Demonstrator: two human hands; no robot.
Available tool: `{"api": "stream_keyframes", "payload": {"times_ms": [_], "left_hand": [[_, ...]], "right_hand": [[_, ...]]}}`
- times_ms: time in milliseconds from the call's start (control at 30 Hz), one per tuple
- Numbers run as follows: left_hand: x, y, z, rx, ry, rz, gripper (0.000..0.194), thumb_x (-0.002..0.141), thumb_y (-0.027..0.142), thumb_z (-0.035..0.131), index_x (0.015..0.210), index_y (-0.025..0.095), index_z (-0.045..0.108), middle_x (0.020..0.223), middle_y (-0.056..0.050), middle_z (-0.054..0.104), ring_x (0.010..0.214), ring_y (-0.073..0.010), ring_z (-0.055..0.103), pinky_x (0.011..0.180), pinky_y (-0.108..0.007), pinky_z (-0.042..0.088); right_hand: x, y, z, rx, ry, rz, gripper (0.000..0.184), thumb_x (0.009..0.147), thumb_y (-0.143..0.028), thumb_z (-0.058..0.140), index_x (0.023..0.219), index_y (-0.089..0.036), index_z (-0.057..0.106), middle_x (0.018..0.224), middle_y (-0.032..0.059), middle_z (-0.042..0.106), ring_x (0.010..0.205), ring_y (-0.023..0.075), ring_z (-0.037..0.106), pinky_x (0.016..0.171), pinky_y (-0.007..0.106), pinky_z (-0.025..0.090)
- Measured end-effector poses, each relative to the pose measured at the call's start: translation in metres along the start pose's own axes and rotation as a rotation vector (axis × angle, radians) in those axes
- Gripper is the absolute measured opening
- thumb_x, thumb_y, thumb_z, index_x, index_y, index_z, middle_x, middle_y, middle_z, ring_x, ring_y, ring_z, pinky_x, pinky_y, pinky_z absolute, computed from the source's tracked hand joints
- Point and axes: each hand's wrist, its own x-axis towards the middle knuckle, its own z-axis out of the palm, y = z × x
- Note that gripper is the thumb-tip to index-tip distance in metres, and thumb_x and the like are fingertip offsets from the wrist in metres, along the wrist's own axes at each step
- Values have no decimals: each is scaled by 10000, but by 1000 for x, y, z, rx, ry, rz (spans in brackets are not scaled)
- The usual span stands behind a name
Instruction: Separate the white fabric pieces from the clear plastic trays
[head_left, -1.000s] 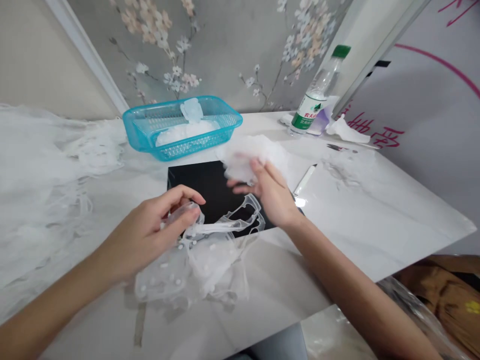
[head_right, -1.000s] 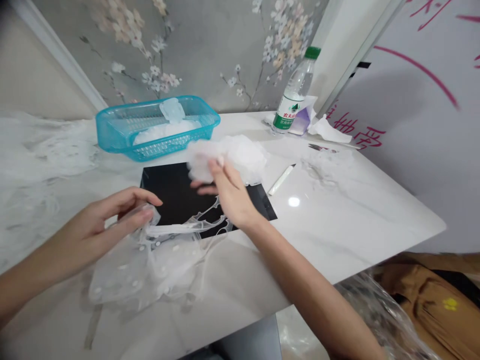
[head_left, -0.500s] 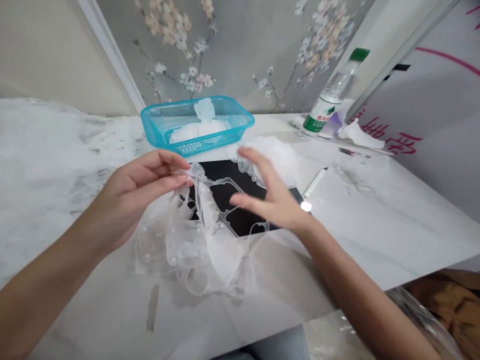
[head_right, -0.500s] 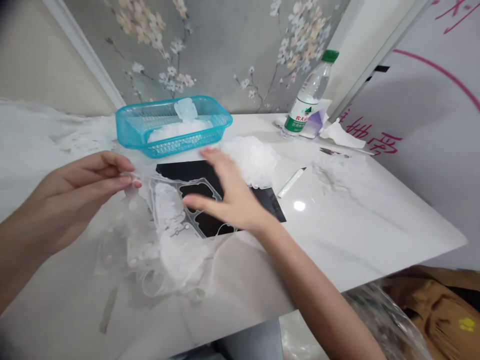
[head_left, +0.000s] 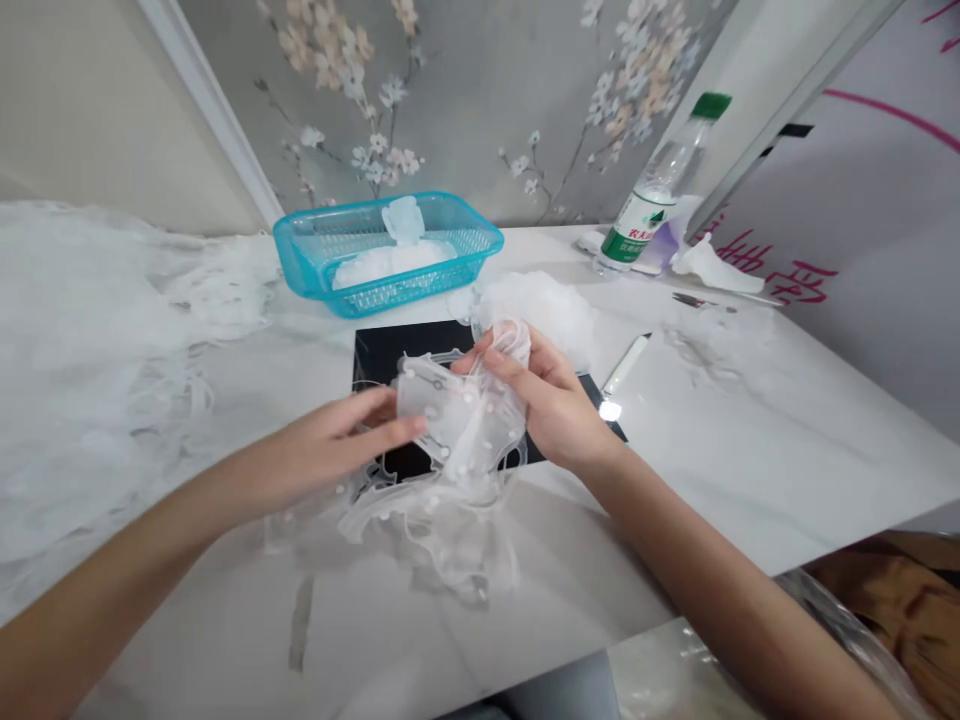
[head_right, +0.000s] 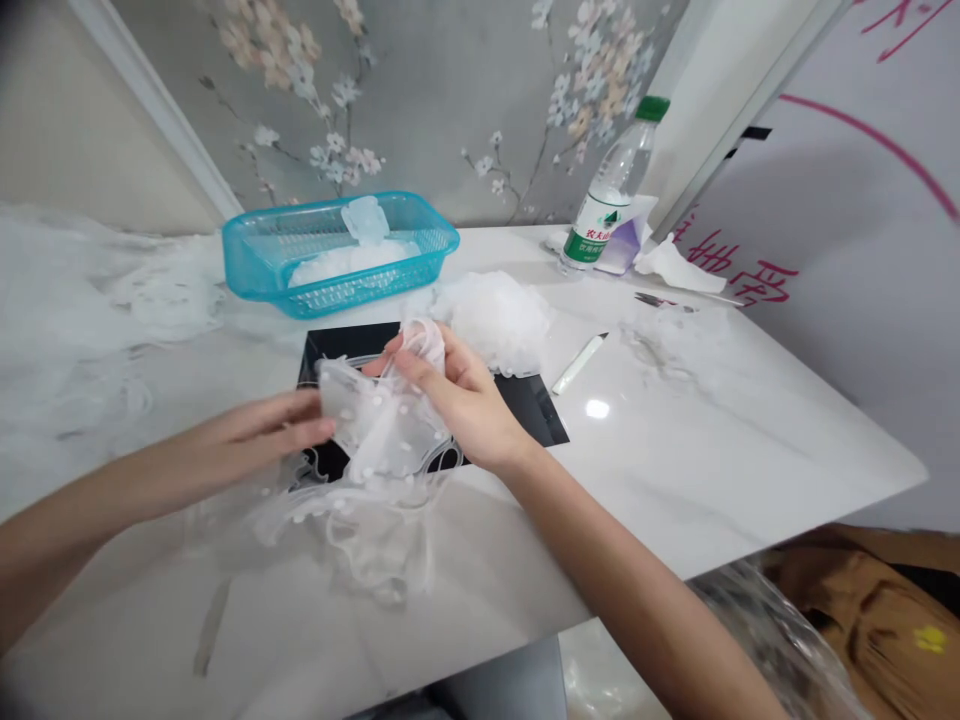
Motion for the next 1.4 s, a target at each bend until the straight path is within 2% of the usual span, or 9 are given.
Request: {"api": "stream_keyframes", "payload": {"times_ms": [100,333,500,633,733,900,1067,1200,1400], "left_hand": [[0,2,7,-167,-156,20,322,829,482,512,894,191,633,877,-26,670,801,-203,623,681,-302,502],[-4,10,-8,-122,126,166,223,786,337,617,948,196,677,973,-4,684,919,-187,612,856,-320,466],[-9,12,-7,-177,83,218,234,763,300,653,973,199,675,930,-15,702,839,-178,628,749,-284,501],[-8,9,-3,-304,125,197,216,819,321,597,991,202,652,939,-8,691,867,-167,627,795,-282,492],[-5,5,-2,-462,226,168,217,865,347,531,982,197,636,950,-9,674,896,-164,606,817,-277,483],[-1,1,3,-553,266,165,221,839,384,563,914,200,659,885,-1,671,838,-140,601,742,-227,503],[-2,-3,7,-491,228,326,104,795,270,650,891,252,687,846,39,689,824,-99,636,735,-160,501],[-4,-6,8,-419,327,355,101,830,226,611,881,257,692,834,57,691,779,-68,626,719,-128,480],[-9,6,15,-139,381,387,72,837,251,587,843,208,644,778,56,634,729,-74,570,674,-137,432]], "right_hand": [[2,0,-2,27,-5,35,165,826,-400,557,898,-252,543,888,1,649,751,159,606,689,306,502],[8,7,-9,-293,177,193,223,744,-353,630,854,-187,533,753,2,597,660,141,557,595,265,445],[5,13,-12,-936,226,151,562,687,-631,614,987,-160,548,838,91,607,703,225,566,620,355,433],[2,8,-10,-1233,323,6,576,744,-661,543,1007,-149,564,895,126,614,724,256,580,630,378,436],[-1,3,-4,-1149,311,-376,442,807,-539,567,1055,-173,550,1021,109,607,871,244,580,730,368,459],[-6,5,7,-965,-90,-778,152,913,-288,492,1007,-194,566,1025,69,627,953,170,575,849,302,464],[-5,15,9,-874,-45,-799,121,889,-168,499,995,-165,557,981,78,634,919,169,579,814,305,494],[-9,14,10,-833,-75,-756,177,863,-120,461,1009,-162,551,1016,89,620,947,167,573,835,312,494],[-19,9,21,-698,19,-666,251,798,-288,596,1007,-166,532,941,80,635,855,173,606,738,303,518]]}}
